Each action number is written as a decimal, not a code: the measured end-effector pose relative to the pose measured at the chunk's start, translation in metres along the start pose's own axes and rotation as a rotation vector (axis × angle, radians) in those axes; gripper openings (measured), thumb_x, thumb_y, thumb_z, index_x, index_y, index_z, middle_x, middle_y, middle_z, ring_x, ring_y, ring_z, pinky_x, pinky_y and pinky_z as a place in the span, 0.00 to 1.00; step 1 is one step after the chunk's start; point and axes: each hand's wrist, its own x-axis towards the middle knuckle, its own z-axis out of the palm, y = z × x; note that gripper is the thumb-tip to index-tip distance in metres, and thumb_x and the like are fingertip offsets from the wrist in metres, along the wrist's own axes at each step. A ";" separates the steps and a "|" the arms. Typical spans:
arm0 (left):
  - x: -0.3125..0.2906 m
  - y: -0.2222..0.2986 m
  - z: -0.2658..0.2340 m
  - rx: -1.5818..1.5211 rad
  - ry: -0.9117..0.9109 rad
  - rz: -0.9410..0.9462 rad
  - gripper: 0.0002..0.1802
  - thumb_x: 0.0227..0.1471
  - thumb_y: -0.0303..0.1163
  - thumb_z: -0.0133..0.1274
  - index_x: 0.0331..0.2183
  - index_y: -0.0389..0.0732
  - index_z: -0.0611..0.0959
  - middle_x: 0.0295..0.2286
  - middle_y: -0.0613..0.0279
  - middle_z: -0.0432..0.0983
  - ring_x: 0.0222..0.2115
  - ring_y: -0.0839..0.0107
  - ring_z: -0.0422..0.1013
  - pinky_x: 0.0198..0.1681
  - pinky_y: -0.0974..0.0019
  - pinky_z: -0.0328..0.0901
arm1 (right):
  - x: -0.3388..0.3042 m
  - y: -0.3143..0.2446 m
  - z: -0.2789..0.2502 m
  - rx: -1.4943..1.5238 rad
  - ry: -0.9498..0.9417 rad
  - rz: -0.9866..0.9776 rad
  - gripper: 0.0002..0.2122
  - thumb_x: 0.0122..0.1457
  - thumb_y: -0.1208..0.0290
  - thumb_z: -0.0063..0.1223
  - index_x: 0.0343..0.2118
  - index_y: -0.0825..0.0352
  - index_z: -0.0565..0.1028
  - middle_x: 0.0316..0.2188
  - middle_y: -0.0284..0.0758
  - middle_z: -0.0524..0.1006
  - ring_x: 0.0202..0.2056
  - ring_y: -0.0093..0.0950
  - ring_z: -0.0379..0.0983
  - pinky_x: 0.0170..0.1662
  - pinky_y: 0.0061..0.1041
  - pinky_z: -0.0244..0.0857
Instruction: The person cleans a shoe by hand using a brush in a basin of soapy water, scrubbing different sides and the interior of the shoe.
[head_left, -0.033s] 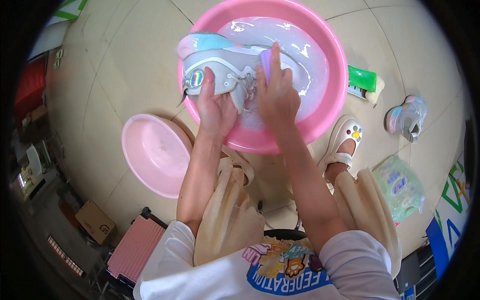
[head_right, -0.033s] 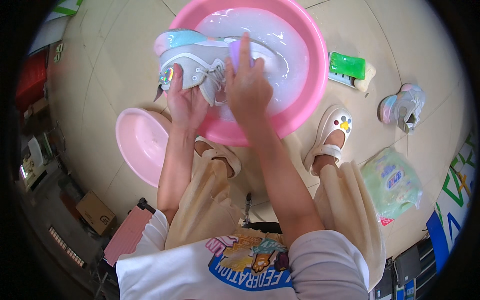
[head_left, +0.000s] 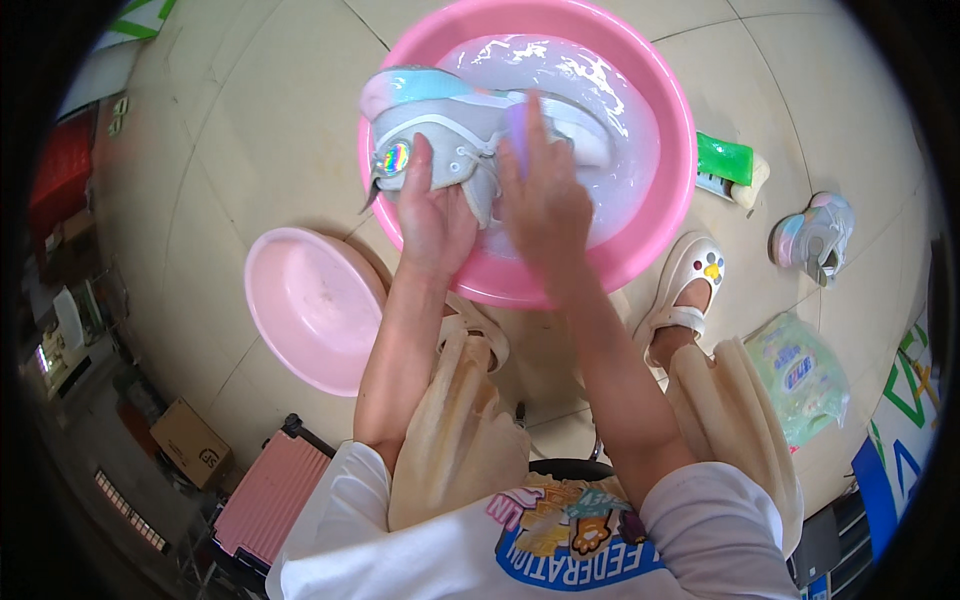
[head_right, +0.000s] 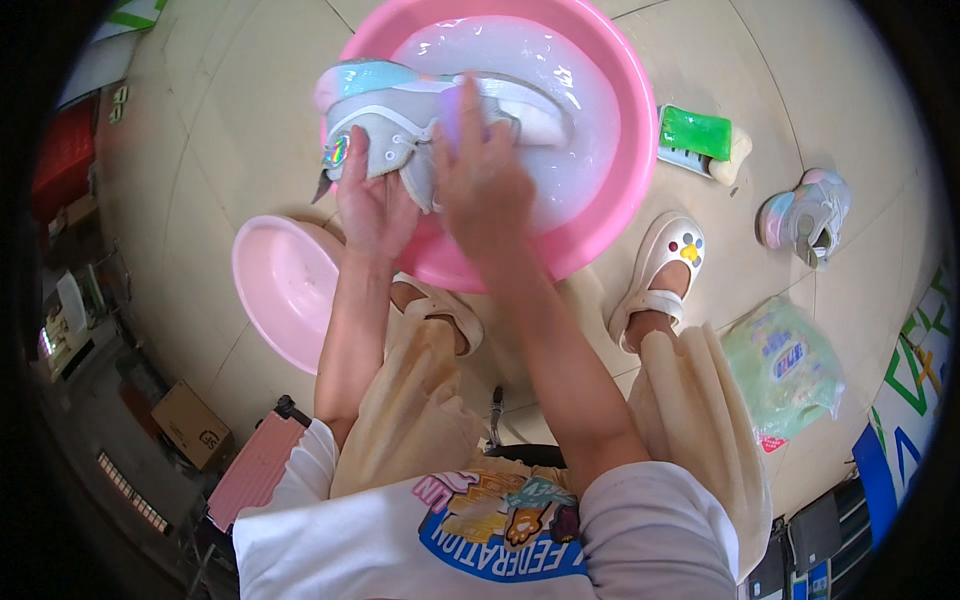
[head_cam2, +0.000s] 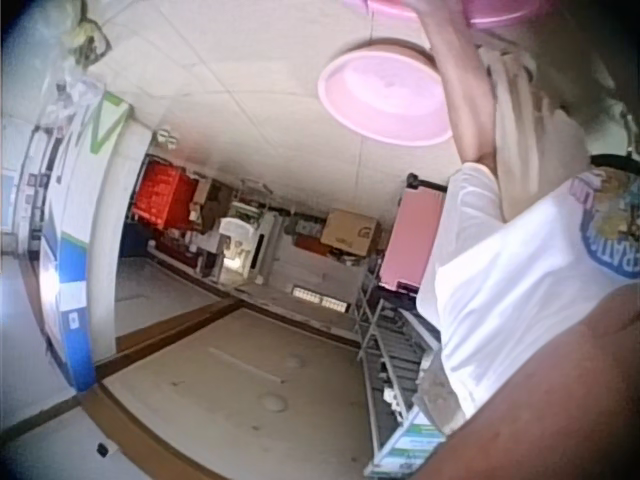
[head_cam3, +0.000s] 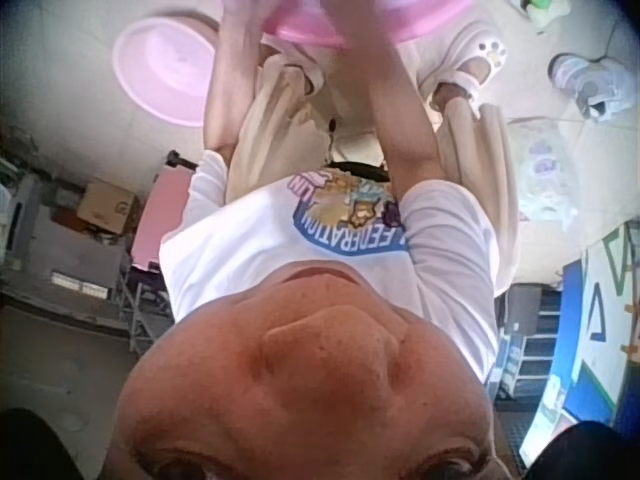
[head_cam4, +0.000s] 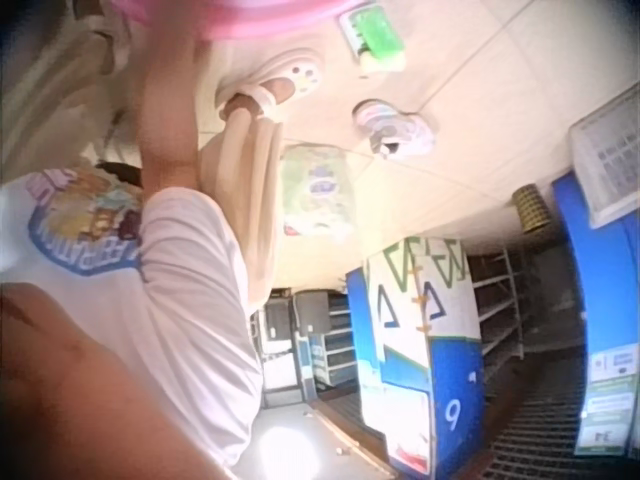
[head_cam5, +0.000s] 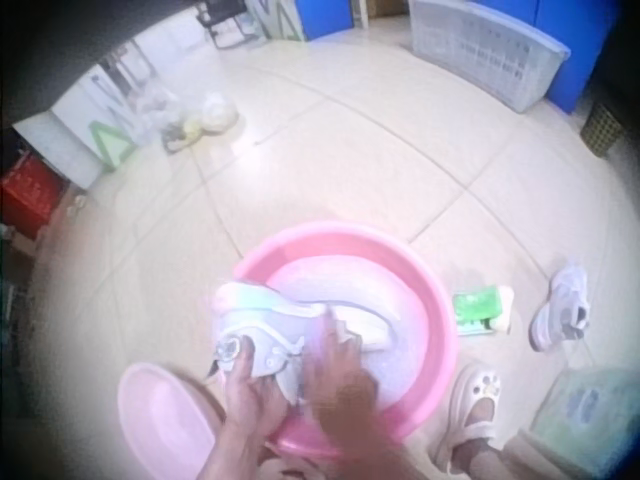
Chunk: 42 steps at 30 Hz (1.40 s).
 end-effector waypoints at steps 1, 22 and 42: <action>-0.002 0.000 0.002 -0.032 0.040 -0.045 0.32 0.65 0.49 0.35 0.60 0.34 0.60 0.57 0.51 0.62 0.57 0.57 0.61 0.60 0.54 0.59 | -0.013 -0.013 -0.003 0.002 0.040 -0.135 0.30 0.62 0.56 0.47 0.66 0.54 0.54 0.30 0.41 0.68 0.25 0.42 0.74 0.28 0.41 0.69; -0.057 0.049 0.086 -0.010 -0.066 -0.071 0.22 0.64 0.43 0.42 0.52 0.40 0.70 0.49 0.56 0.72 0.51 0.64 0.68 0.57 0.59 0.62 | -0.059 -0.085 -0.101 0.216 0.120 -0.412 0.26 0.67 0.59 0.39 0.66 0.56 0.54 0.40 0.53 0.75 0.40 0.49 0.74 0.39 0.47 0.65; -0.141 0.097 0.143 -0.164 -0.076 -0.052 0.30 0.65 0.48 0.37 0.56 0.33 0.64 0.53 0.51 0.66 0.56 0.58 0.63 0.63 0.54 0.55 | -0.084 -0.126 -0.193 -0.160 0.043 -0.697 0.26 0.62 0.59 0.46 0.62 0.59 0.62 0.32 0.52 0.75 0.26 0.47 0.76 0.25 0.43 0.68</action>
